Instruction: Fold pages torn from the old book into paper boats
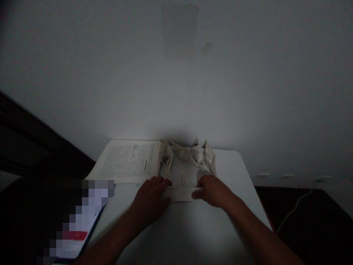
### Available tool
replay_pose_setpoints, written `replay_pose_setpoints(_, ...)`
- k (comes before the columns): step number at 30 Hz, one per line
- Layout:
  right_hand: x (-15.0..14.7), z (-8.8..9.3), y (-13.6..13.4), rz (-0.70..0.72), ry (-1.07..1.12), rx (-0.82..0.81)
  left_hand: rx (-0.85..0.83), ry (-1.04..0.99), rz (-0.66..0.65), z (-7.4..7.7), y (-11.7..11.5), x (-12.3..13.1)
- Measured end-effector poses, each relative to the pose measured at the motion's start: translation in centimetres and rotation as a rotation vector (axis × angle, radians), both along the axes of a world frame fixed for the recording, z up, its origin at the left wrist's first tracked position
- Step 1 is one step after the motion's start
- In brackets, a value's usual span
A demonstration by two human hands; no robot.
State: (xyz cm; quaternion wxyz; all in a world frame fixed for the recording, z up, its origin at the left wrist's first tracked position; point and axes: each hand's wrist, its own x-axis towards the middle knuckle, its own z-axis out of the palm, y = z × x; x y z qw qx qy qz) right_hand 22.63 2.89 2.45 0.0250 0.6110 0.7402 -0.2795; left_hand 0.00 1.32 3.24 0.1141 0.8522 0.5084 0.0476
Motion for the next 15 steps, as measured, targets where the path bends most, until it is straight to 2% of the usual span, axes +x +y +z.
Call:
replay_pose_setpoints(4,0.0,0.0,0.2,-0.005,0.0,-0.014,0.13,-0.06,-0.191,-0.4,-1.2,1.9)
replay_pose_setpoints(8,0.0,-0.1,0.2,-0.013,-0.007,0.004,0.174,-0.058,-0.357,-2.0,-2.7,3.8)
replay_pose_setpoints(11,0.0,-0.2,0.3,-0.016,-0.004,0.004,0.188,-0.052,-0.379,-3.0,-3.4,4.3)
replay_pose_setpoints(15,0.0,-0.2,0.3,-0.02,0.001,0.005,0.213,-0.019,-0.387,-3.3,-3.4,4.2)
